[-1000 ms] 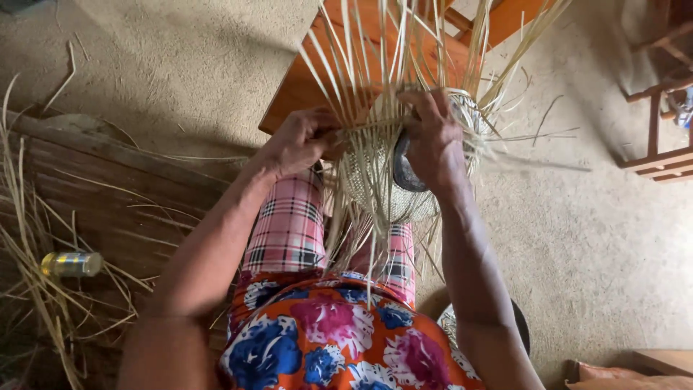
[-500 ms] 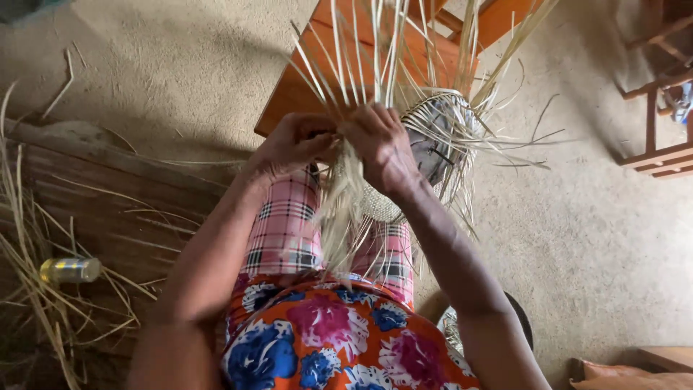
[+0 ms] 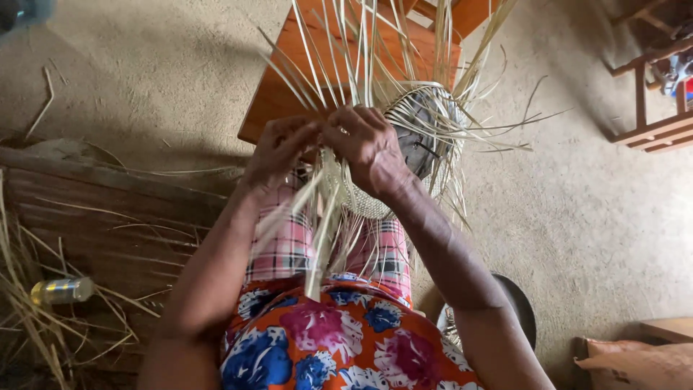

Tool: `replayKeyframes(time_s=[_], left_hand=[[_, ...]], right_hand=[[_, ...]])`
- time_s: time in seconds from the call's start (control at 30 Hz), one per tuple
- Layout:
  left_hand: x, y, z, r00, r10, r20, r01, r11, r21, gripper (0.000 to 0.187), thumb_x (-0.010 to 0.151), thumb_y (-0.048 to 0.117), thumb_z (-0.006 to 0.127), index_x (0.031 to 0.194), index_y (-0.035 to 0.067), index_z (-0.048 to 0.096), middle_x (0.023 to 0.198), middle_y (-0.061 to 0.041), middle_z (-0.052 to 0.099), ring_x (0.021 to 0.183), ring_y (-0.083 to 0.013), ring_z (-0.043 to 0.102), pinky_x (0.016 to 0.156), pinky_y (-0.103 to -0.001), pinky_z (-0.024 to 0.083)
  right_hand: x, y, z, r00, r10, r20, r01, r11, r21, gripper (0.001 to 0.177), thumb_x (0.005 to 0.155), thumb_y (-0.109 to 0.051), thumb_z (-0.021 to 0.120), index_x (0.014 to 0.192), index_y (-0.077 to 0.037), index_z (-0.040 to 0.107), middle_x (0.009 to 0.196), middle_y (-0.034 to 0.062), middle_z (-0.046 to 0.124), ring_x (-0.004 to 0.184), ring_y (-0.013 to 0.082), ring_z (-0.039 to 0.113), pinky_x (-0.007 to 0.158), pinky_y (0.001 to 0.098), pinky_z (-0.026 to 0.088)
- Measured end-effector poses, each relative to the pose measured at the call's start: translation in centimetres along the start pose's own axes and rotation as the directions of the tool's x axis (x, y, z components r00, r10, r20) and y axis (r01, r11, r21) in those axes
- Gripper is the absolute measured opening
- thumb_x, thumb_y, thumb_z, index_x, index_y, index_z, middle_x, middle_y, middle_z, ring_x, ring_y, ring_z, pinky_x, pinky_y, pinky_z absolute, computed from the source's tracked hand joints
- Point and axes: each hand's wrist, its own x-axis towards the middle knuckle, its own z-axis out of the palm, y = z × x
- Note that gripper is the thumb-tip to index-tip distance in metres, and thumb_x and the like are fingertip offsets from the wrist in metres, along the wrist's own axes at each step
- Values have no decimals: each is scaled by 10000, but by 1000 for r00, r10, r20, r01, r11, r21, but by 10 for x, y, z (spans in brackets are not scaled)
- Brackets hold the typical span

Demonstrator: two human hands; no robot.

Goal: Weaving a hat using dried plant fibers

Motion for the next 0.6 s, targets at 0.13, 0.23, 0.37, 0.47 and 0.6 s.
replayKeyframes(time_s=[0.13,0.23,0.37,0.47,0.6], left_hand=[[1,-2,-2,995,80,54,-87,983,163,224,1035,126,627,847,13,675,697,-33,579,690,-96,514,586,-249,398],[-5,-5,-4,990,121,78,-133,976,171,186,1038,135,624,921,-4,668,743,-51,575,756,-108,538,640,-260,428],[-8,58,12,971,177,162,-237,818,524,193,906,-47,658,1036,-188,631,821,-360,643,753,-529,660,687,-564,521],[-8,24,2,715,541,442,-469,-98,878,557,986,27,861,1452,100,564,1366,-194,629,1127,-247,740,939,-254,692],[-2,8,4,995,98,-30,-79,920,383,289,1047,261,614,831,79,672,641,-36,606,569,-116,570,550,-289,475]], right_hand=[[7,-9,-15,997,-33,-64,36,998,46,208,1064,-249,584,922,-136,686,1008,80,648,907,303,671,799,402,558],[8,11,-1,998,-27,-55,33,994,109,270,1092,-292,528,933,-140,685,961,69,641,864,309,675,778,419,562],[16,15,-2,996,85,-16,-72,921,383,183,1005,-147,617,890,-20,679,885,236,665,811,516,645,730,550,548],[0,31,8,999,35,-8,-30,938,345,185,1004,-52,533,845,-1,612,852,230,623,768,512,610,669,558,515],[-15,25,7,993,-90,-75,100,983,152,108,991,-95,664,933,-79,753,886,244,664,784,501,647,710,499,571]])
